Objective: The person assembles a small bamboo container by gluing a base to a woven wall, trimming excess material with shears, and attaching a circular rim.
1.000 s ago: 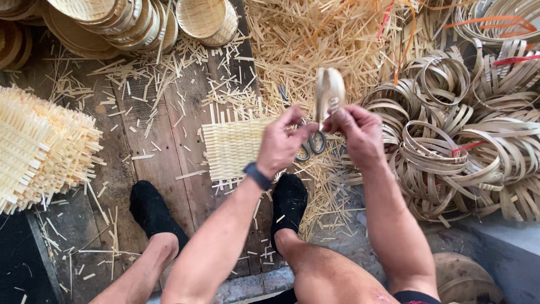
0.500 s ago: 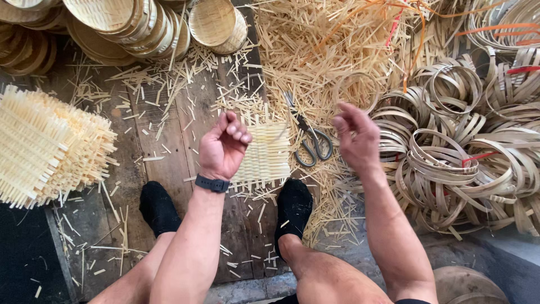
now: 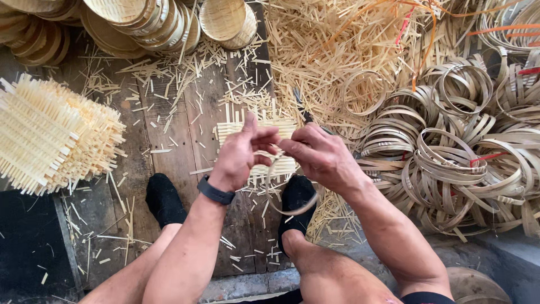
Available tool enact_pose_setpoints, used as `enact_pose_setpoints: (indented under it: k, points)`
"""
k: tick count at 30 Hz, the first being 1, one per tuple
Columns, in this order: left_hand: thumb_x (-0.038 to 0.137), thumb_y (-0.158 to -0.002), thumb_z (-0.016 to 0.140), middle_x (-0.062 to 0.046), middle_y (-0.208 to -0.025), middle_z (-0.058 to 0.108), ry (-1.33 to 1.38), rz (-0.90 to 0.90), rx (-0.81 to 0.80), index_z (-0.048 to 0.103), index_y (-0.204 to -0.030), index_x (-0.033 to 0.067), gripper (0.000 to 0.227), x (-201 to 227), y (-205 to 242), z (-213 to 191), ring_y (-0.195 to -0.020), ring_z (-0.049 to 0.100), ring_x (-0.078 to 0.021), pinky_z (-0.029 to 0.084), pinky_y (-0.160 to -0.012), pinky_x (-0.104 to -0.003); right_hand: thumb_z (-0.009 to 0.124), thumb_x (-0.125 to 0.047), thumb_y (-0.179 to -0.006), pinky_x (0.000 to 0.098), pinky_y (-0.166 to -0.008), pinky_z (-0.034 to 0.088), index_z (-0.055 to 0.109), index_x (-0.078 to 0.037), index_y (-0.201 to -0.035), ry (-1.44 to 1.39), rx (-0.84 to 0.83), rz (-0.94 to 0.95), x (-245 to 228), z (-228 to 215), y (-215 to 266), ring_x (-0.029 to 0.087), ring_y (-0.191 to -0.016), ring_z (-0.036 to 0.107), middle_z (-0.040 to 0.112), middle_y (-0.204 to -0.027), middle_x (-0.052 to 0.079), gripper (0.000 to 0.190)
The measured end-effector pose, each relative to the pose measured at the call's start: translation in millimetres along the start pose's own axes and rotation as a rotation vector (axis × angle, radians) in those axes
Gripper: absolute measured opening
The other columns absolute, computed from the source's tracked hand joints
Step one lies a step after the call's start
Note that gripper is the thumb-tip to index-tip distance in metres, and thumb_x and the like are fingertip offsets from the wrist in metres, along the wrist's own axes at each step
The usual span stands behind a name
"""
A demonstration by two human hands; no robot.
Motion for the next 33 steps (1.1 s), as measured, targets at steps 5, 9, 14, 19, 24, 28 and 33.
enact_pose_setpoints:
  k: [5,9,14,19,24,28,33]
  points:
    - [0.085,-0.091,0.029,0.006,-0.059,0.044,-0.007,-0.235,-0.048,0.052,-0.074,0.0155,0.075,-5,-7,23,-0.047,0.034,-0.0072,0.024,-0.041,-0.025,0.080,-0.002,-0.076,0.0343,-0.067,0.057,0.073,-0.007,-0.115,0.007,0.102,-0.049,-15,16,-11,0.023,-0.091,0.065,0.064,-0.102,0.006,0.040]
    - [0.087,-0.084,0.027,0.007,-0.052,0.033,-0.005,-0.234,0.047,0.039,-0.059,0.0195,0.073,-18,-3,18,-0.043,0.030,-0.0072,0.021,-0.037,-0.027,0.081,-0.004,-0.072,0.0322,-0.056,0.051,0.075,-0.006,-0.104,0.118,0.173,-0.030,-13,30,-9,0.019,-0.078,0.060,0.061,-0.087,0.002,0.033]
    - [0.088,-0.084,0.027,0.008,-0.050,0.031,0.002,-0.212,0.103,0.037,-0.055,0.0204,0.074,-29,4,8,-0.039,0.026,-0.0074,0.019,-0.035,-0.028,0.074,0.003,-0.072,0.0325,-0.053,0.049,0.070,-0.004,-0.093,0.146,0.140,0.021,-20,52,2,0.018,-0.072,0.058,0.052,-0.078,0.003,0.022]
    - [0.086,-0.086,0.031,0.008,-0.049,0.031,0.060,-0.206,0.133,0.045,-0.055,0.0156,0.078,-40,10,1,-0.038,0.025,-0.0069,0.018,-0.034,-0.027,0.072,0.005,-0.074,0.0332,-0.055,0.049,0.069,-0.005,-0.092,0.145,0.159,0.062,-31,62,6,0.020,-0.070,0.059,0.052,-0.077,0.004,0.021]
    - [0.085,-0.090,0.038,0.007,-0.052,0.036,0.172,-0.265,0.036,0.051,-0.065,0.0124,0.078,-50,10,-9,-0.039,0.027,-0.0062,0.019,-0.034,-0.025,0.082,-0.010,-0.079,0.0341,-0.062,0.054,0.073,-0.008,-0.098,-0.011,0.129,0.114,-25,62,6,0.022,-0.077,0.064,0.060,-0.082,0.006,0.021]
    - [0.067,-0.089,0.057,0.005,-0.063,0.050,0.367,0.017,-0.013,0.075,-0.097,0.0074,0.063,-42,1,-38,-0.050,0.041,-0.0063,0.033,-0.046,-0.023,0.073,-0.025,-0.090,0.0339,-0.075,0.064,0.069,-0.002,-0.117,-0.880,0.136,0.800,24,85,29,0.017,-0.084,0.072,0.072,-0.094,0.005,0.036]
    - [0.035,-0.094,0.072,0.000,-0.068,0.059,0.558,0.097,-0.004,0.066,-0.086,0.0053,0.031,-24,4,-51,-0.060,0.055,-0.0102,0.046,-0.054,-0.025,0.059,-0.035,-0.103,0.0370,-0.069,0.061,0.071,0.002,-0.115,-1.605,0.198,0.968,45,107,57,0.019,-0.070,0.069,0.069,-0.080,0.007,0.040]
Point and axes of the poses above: each hand's wrist, its own y-axis away from the middle knuckle, its own z-axis out of the palm, x = y × z, the point moved 4 cm from there along -y, towards the middle knuckle
